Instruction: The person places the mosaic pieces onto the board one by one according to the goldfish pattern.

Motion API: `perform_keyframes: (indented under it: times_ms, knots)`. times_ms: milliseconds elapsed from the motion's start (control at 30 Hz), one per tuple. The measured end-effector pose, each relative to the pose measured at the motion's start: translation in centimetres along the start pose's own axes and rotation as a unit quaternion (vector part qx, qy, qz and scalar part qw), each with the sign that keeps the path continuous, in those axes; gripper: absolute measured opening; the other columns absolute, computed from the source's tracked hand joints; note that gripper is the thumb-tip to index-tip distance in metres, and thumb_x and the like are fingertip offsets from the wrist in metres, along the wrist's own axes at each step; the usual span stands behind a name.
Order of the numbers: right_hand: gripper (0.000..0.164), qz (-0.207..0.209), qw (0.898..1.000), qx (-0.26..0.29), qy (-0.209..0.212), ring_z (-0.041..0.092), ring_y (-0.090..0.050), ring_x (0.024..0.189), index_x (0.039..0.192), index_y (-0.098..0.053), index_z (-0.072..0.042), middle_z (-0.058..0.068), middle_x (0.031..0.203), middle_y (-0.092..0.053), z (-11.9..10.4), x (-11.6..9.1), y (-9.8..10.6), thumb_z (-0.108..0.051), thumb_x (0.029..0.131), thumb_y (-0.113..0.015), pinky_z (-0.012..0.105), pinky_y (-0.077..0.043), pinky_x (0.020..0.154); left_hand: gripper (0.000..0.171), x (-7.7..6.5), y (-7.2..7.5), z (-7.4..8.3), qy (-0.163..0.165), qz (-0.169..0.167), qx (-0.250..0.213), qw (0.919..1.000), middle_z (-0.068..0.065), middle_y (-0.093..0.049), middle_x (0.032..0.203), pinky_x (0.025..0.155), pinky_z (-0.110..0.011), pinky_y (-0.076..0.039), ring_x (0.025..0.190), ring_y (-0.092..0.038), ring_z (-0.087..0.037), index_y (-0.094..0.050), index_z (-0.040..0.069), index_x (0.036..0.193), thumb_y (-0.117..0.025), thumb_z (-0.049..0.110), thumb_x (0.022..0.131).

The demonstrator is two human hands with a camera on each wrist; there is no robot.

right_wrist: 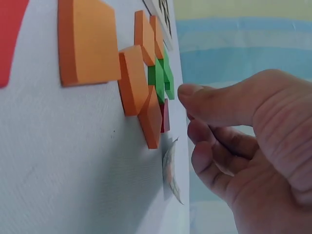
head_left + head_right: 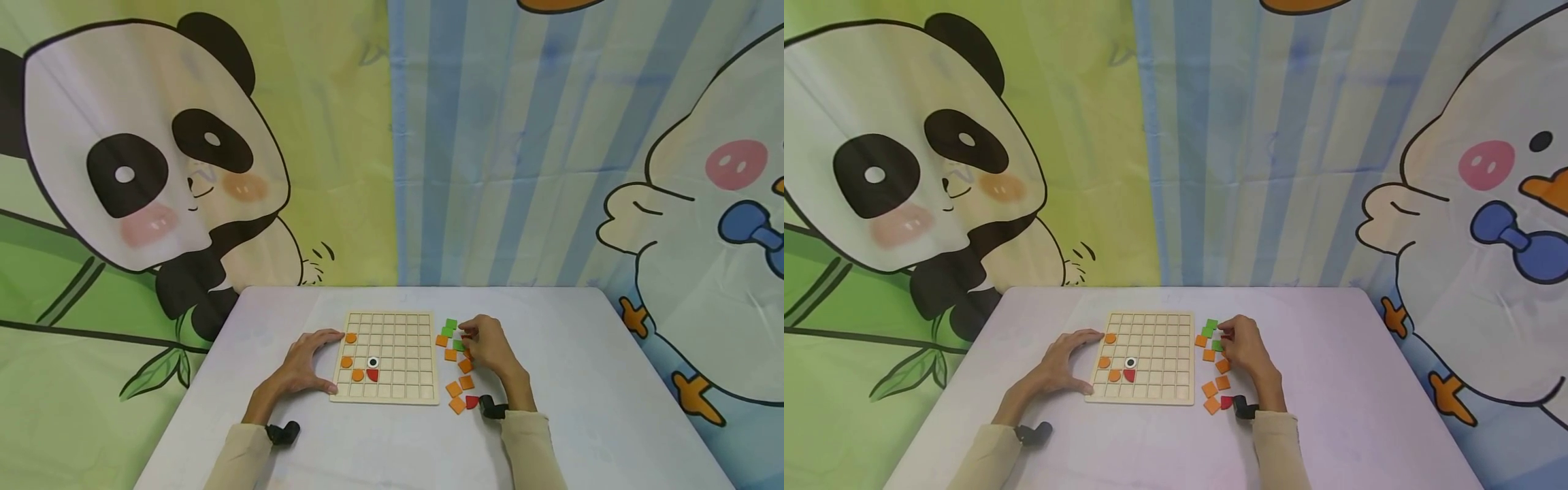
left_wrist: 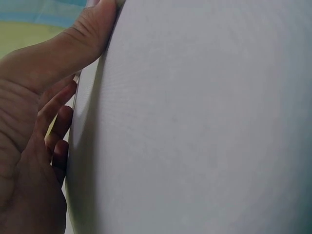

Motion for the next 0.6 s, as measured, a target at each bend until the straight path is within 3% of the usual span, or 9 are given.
perform_keyframes:
  times_ms: [133, 433, 600]
  knots:
    - [0.030, 0.010, 1.000, -0.008, -0.004, 0.026, -0.063, 0.093, 0.121, -0.079, 0.007, 0.019, 0.106, -0.073, 0.42, -0.08, 0.02, 0.009, 0.092, -0.078, 0.046, -0.056, 0.089, 0.120, -0.04, 0.07, 0.26, -0.012, 0.007, 0.006, 0.9999, -0.009, -0.057, 0.162, 0.107, -0.062, -0.035, 0.134, -0.051, -0.035, -0.060, 0.024, 0.156, -0.106, 0.060, 0.051]
    - [0.030, 0.005, 1.000, -0.025, -0.001, 0.023, -0.057, 0.088, 0.120, -0.079, 0.007, 0.018, 0.103, -0.072, 0.94, 0.31, -0.24, 0.007, 0.090, -0.082, 0.036, -0.051, 0.081, 0.121, 0.08, 0.25, 0.27, 0.024, -0.017, 0.006, 0.9995, -0.007, -0.054, 0.166, 0.113, -0.063, -0.034, 0.141, -0.050, -0.036, -0.058, 0.024, 0.158, -0.108, 0.054, 0.052]
    - [0.030, -0.002, 1.000, -0.027, -0.011, 0.023, -0.057, 0.088, 0.120, -0.079, 0.006, 0.017, 0.103, -0.073, 1.02, 0.29, -0.46, 0.006, 0.090, -0.082, 0.033, -0.050, 0.080, 0.121, 0.03, 0.17, 0.24, 0.009, -0.008, 0.009, 0.9999, -0.009, -0.055, 0.165, 0.110, -0.061, -0.034, 0.139, -0.050, -0.036, -0.059, 0.023, 0.157, -0.107, 0.056, 0.052]
Point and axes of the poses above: each hand's wrist, its own x-axis towards the middle knuckle, its own y-axis out of the back of the hand, z = x × y, the point moved 9 cm from there along x, towards the middle knuckle
